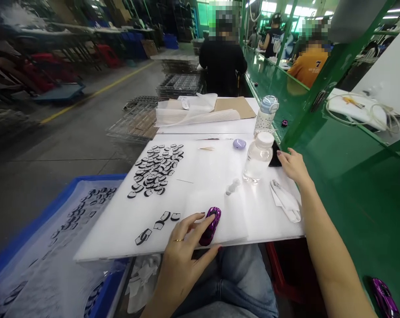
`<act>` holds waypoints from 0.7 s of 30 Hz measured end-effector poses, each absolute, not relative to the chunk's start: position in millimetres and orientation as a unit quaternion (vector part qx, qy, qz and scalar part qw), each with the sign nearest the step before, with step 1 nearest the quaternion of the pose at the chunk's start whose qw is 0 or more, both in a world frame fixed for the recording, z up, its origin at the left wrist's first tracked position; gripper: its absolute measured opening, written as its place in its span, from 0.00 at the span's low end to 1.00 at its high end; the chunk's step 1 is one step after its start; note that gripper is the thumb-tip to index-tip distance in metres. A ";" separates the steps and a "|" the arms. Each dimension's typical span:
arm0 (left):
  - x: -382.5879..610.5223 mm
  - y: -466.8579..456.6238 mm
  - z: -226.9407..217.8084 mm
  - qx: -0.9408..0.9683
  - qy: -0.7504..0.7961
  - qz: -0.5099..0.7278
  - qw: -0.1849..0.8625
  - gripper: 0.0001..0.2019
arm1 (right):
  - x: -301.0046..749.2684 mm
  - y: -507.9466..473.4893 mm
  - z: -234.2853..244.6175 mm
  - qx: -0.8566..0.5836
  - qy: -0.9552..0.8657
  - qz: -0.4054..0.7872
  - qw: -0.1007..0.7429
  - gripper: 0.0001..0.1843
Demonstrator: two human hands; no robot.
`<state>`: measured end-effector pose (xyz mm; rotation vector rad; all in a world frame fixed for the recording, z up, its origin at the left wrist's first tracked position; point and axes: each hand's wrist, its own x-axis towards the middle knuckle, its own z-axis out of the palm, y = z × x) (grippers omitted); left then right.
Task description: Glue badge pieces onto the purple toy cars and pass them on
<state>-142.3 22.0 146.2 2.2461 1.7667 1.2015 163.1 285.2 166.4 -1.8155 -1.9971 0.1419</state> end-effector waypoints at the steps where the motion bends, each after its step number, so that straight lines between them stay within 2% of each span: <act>1: -145.9 20.9 144.1 0.729 0.572 0.376 0.014 0.22 | 166.5 284.1 165.8 -0.668 -0.705 0.061 0.228 0.25; 5: -156.4 19.8 134.1 0.738 0.578 0.348 0.008 0.24 | 175.9 275.8 159.1 -0.708 -0.645 0.097 0.269 0.30; 10: -166.1 23.5 136.4 0.742 0.582 0.328 0.054 0.24 | 171.6 268.4 149.9 -0.696 -0.650 0.130 0.276 0.29; 15: -192.1 36.6 165.2 0.770 0.541 0.251 0.225 0.34 | 164.5 263.8 150.1 -0.677 -0.673 0.137 0.265 0.29; 21: -201.2 55.5 192.3 0.788 0.478 0.182 0.342 0.32 | 162.0 262.4 147.9 -0.677 -0.677 0.124 0.259 0.29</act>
